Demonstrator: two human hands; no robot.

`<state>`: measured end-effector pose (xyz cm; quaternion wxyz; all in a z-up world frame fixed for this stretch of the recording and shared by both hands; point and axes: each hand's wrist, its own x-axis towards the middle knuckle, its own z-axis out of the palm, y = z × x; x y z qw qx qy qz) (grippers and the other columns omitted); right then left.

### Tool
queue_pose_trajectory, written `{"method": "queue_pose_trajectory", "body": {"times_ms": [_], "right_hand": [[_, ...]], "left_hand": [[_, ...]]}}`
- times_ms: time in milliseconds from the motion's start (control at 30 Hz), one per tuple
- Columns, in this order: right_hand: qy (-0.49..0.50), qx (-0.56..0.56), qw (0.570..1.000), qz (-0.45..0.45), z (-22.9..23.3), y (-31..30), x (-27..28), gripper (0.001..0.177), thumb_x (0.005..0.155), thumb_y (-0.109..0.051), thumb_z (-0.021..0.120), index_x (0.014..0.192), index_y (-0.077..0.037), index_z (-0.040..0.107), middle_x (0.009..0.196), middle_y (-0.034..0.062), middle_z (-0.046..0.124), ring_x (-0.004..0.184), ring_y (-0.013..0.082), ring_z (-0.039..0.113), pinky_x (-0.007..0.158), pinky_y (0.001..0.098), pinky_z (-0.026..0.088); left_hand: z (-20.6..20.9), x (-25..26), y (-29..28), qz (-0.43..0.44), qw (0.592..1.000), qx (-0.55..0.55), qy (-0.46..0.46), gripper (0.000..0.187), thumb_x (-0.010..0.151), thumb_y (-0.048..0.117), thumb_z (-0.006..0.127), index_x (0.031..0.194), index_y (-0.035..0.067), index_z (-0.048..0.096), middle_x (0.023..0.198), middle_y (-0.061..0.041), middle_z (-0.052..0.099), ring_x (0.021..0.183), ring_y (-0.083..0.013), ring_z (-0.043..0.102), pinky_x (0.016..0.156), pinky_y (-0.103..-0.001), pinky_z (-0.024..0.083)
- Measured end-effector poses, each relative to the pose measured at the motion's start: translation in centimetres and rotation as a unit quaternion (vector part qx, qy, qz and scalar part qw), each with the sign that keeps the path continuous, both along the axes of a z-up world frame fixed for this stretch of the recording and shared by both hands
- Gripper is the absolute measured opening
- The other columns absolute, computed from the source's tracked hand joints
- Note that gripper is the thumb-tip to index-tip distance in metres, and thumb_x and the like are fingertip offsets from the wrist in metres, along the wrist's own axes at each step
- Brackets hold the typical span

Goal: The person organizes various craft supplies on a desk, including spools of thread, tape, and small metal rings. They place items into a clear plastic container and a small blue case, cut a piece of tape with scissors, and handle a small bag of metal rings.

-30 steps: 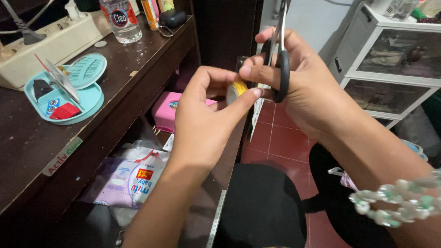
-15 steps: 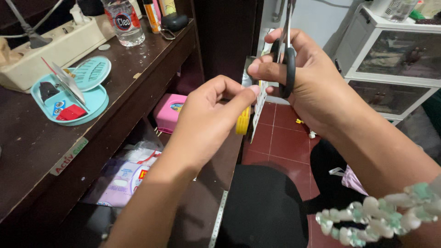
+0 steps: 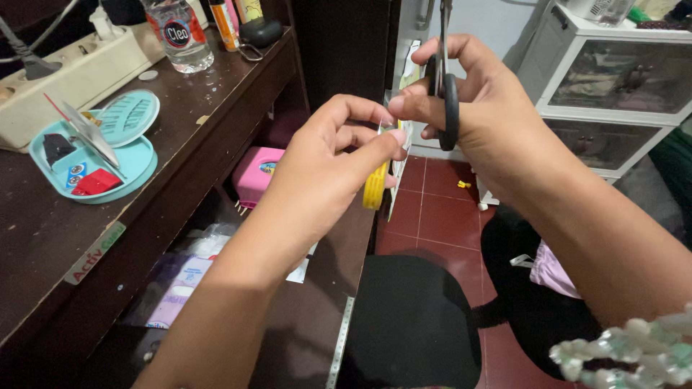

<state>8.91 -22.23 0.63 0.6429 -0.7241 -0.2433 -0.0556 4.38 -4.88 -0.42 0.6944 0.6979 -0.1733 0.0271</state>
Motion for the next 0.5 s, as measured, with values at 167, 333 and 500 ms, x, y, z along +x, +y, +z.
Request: {"method": "queue_pose_trajectory", "body": {"times_ms": [167, 333, 500], "right_hand": [[-0.002, -0.031, 0.999, -0.027, 0.4, -0.5, 0.0, 0.046, 0.080, -0.021, 0.068, 0.117, -0.007, 0.046, 0.089, 0.0055, 0.067, 0.082, 0.0101, 0.063, 0.065, 0.0234, 0.049], [0.120, -0.113, 0.986, -0.008, 0.2, -3.4, 0.3, 0.046, 0.079, -0.030, 0.064, 0.118, -0.010, 0.051, 0.085, 0.0050, 0.059, 0.081, 0.0149, 0.064, 0.058, 0.0292, 0.052], [0.284, -0.188, 0.924, 0.174, -1.5, -7.7, 0.8, 0.049, 0.083, -0.037, 0.066, 0.115, -0.001, 0.055, 0.082, 0.0073, 0.056, 0.079, 0.0231, 0.063, 0.059, 0.0347, 0.054]], "left_hand": [[0.4, 0.7, 0.5, -0.041, 0.998, -0.018, 0.035, 0.024, 0.082, 0.017, 0.058, 0.104, 0.006, 0.056, 0.082, -0.006, 0.067, 0.071, -0.0106, 0.064, 0.064, -0.024, 0.050], [1.5, 0.6, 1.1, 0.005, 0.997, 0.001, 0.083, 0.022, 0.083, 0.023, 0.055, 0.102, 0.011, 0.056, 0.080, -0.003, 0.067, 0.066, -0.0134, 0.067, 0.059, -0.027, 0.052], [1.9, 0.8, 1.5, 0.041, 0.992, -0.013, 0.115, 0.021, 0.083, 0.025, 0.054, 0.101, 0.014, 0.058, 0.078, -0.002, 0.067, 0.067, -0.0137, 0.069, 0.057, -0.022, 0.051]]}}
